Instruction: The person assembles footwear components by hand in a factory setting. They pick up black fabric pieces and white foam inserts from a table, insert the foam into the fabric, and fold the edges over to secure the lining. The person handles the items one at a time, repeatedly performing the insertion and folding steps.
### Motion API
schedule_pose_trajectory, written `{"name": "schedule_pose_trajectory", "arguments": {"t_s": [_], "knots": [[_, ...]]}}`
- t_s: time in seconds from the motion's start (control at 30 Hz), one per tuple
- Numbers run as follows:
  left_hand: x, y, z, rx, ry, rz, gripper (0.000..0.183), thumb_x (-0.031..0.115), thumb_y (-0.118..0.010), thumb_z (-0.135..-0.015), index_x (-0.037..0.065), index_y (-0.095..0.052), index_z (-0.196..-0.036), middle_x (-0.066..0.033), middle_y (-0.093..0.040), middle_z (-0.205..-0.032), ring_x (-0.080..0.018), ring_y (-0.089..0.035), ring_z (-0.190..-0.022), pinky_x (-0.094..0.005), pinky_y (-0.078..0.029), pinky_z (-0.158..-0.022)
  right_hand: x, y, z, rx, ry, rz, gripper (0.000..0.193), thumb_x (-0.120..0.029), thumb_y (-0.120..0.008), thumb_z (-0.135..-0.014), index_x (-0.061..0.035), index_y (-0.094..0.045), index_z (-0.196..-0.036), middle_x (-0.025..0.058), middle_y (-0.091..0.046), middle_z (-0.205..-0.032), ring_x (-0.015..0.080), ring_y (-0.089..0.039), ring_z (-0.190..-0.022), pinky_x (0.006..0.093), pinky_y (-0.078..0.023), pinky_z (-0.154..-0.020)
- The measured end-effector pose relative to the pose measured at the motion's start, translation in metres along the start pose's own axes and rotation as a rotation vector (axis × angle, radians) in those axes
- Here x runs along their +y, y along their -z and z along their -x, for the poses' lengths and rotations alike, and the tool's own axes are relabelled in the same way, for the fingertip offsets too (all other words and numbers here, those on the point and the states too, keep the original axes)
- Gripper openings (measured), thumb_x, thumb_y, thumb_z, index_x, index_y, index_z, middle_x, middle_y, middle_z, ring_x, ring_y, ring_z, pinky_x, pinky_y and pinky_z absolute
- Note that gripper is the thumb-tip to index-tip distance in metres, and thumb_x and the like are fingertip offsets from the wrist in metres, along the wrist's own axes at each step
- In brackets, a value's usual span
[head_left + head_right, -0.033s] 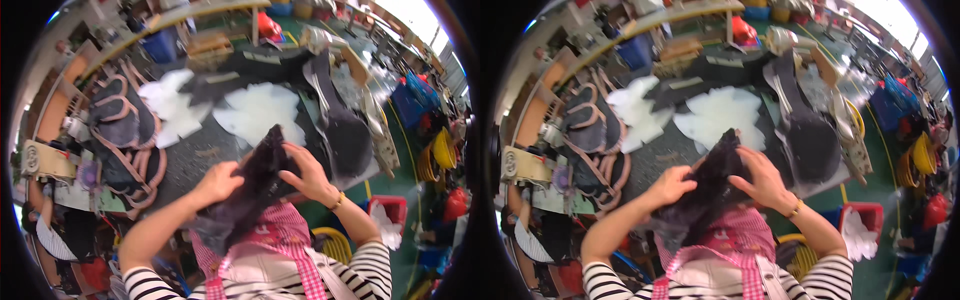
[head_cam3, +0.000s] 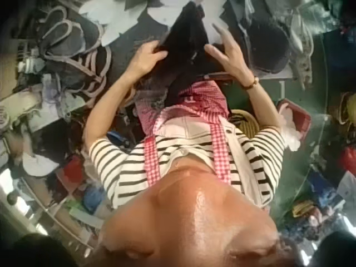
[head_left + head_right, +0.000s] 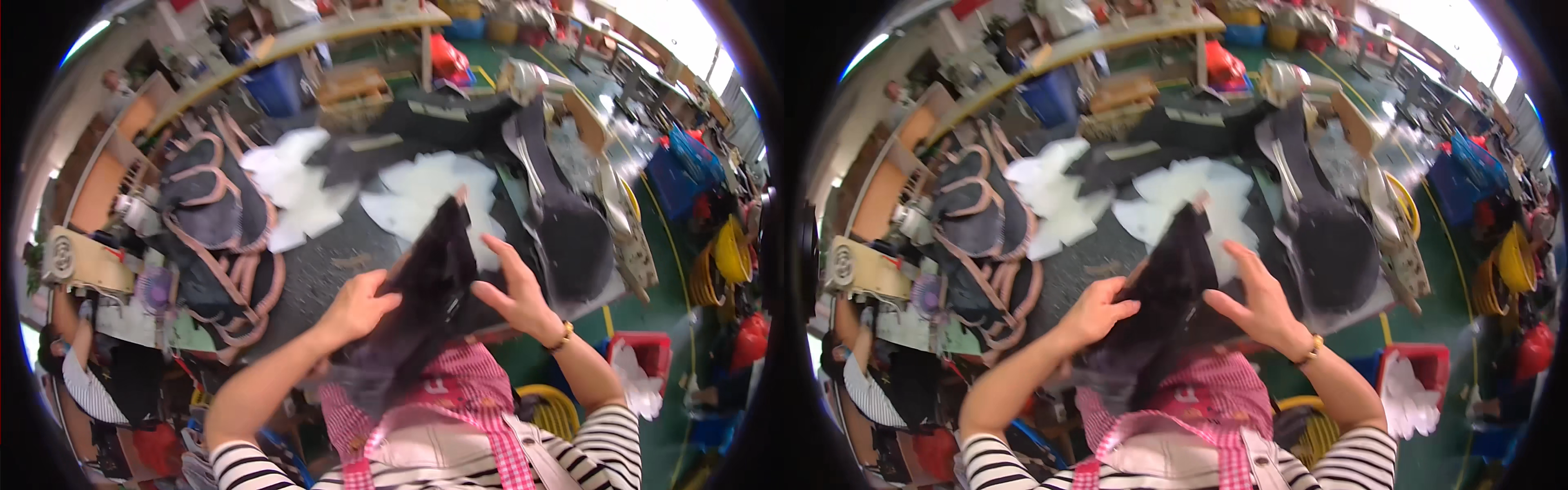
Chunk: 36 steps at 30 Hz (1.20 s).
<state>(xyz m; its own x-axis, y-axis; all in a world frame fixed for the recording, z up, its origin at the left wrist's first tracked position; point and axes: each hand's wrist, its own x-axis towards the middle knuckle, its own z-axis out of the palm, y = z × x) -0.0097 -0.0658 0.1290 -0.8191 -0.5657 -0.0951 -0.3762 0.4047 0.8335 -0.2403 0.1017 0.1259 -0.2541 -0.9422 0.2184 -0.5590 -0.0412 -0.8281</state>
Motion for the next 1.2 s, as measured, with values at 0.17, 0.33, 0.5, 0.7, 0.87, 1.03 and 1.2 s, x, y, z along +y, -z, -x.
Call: {"name": "schedule_pose_trajectory", "arguments": {"t_s": [0.17, 0.33, 0.5, 0.7, 0.87, 1.03, 1.2], "knots": [[0.055, 0.011, 0.017, 0.499, 0.013, 1.013, 0.032, 0.006, -0.058, -0.093, 0.001, -0.053, -0.124, -0.0071, -0.067, -0.107, -0.0144, -0.064, -0.095, -0.0286, -0.052, -0.084, -0.056, -0.008, -0.062, -0.353, 0.083, 0.041, 0.071, -0.037, -0.077, -0.077, 0.0019, -0.050, -0.131, 0.0263, -0.062, -0.114, 0.0275, -0.062, -0.107, 0.0353, -0.048, -0.089], [0.012, -0.004, 0.030, 0.662, 0.051, 0.691, 0.013, 0.011, -0.067, -0.087, -0.001, -0.065, -0.091, -0.0087, -0.070, -0.087, -0.0146, -0.066, -0.076, -0.0275, -0.051, -0.068, -0.068, 0.006, -0.139, -0.709, 0.287, 0.512, 0.050, -0.039, -0.079, -0.070, 0.0062, -0.066, -0.087, 0.0229, -0.066, -0.081, 0.0335, -0.066, -0.077, 0.0417, -0.050, -0.071], [-0.057, -0.037, 0.035, 0.882, -0.065, 0.142, 0.026, 0.021, -0.073, -0.083, -0.002, -0.066, -0.074, -0.0075, -0.067, -0.067, -0.0132, -0.060, -0.062, -0.0318, -0.045, -0.057, -0.061, -0.018, -0.118, -0.057, 0.646, 0.553, 0.035, -0.027, -0.069, -0.079, 0.0002, -0.064, -0.100, 0.0190, -0.067, -0.097, 0.0342, -0.065, -0.091, 0.0416, -0.052, -0.077], [-0.079, -0.023, 0.032, 0.955, -0.027, 0.091, 0.022, 0.018, -0.070, -0.086, -0.003, -0.065, -0.080, -0.0067, -0.062, -0.064, -0.0119, -0.052, -0.058, -0.0295, -0.044, -0.058, 0.000, -0.065, 0.020, -0.373, 0.434, 0.565, 0.087, -0.054, -0.063, -0.082, -0.0004, -0.034, -0.144, 0.0196, -0.034, -0.149, 0.0321, -0.033, -0.139, 0.0481, -0.027, -0.112], [-0.086, -0.011, 0.020, 0.821, 0.088, 0.126, 0.018, 0.013, -0.068, -0.087, -0.005, -0.065, -0.085, -0.0046, -0.065, -0.068, -0.0082, -0.054, -0.062, -0.0285, -0.045, -0.059, 0.007, -0.024, 0.067, -0.374, 0.287, 0.629, 0.072, -0.051, -0.063, -0.083, -0.0151, -0.041, -0.142, 0.0127, -0.037, -0.149, 0.0297, -0.037, -0.137, 0.0487, -0.029, -0.111], [-0.072, -0.021, 0.024, 0.912, -0.073, 0.333, 0.015, 0.012, -0.067, -0.088, -0.002, -0.067, -0.084, 0.0001, -0.063, -0.069, -0.0081, -0.053, -0.063, -0.0273, -0.045, -0.060, 0.018, -0.020, 0.045, -0.251, 0.193, 0.635, 0.061, -0.050, -0.062, -0.085, -0.0197, -0.051, -0.136, 0.0144, -0.039, -0.148, 0.0302, -0.038, -0.136, 0.0517, -0.028, -0.110], [-0.062, -0.030, 0.035, 0.928, -0.103, 0.484, 0.014, 0.012, -0.064, -0.090, -0.002, -0.065, -0.089, -0.0029, -0.067, -0.084, -0.0098, -0.060, -0.078, -0.0286, -0.048, -0.072, -0.046, -0.043, -0.037, -0.136, 0.350, 0.130, 0.055, -0.010, -0.070, -0.077, -0.0042, -0.053, -0.129, 0.0148, -0.053, -0.135, 0.0347, -0.053, -0.121, 0.0402, -0.045, -0.099]]}}
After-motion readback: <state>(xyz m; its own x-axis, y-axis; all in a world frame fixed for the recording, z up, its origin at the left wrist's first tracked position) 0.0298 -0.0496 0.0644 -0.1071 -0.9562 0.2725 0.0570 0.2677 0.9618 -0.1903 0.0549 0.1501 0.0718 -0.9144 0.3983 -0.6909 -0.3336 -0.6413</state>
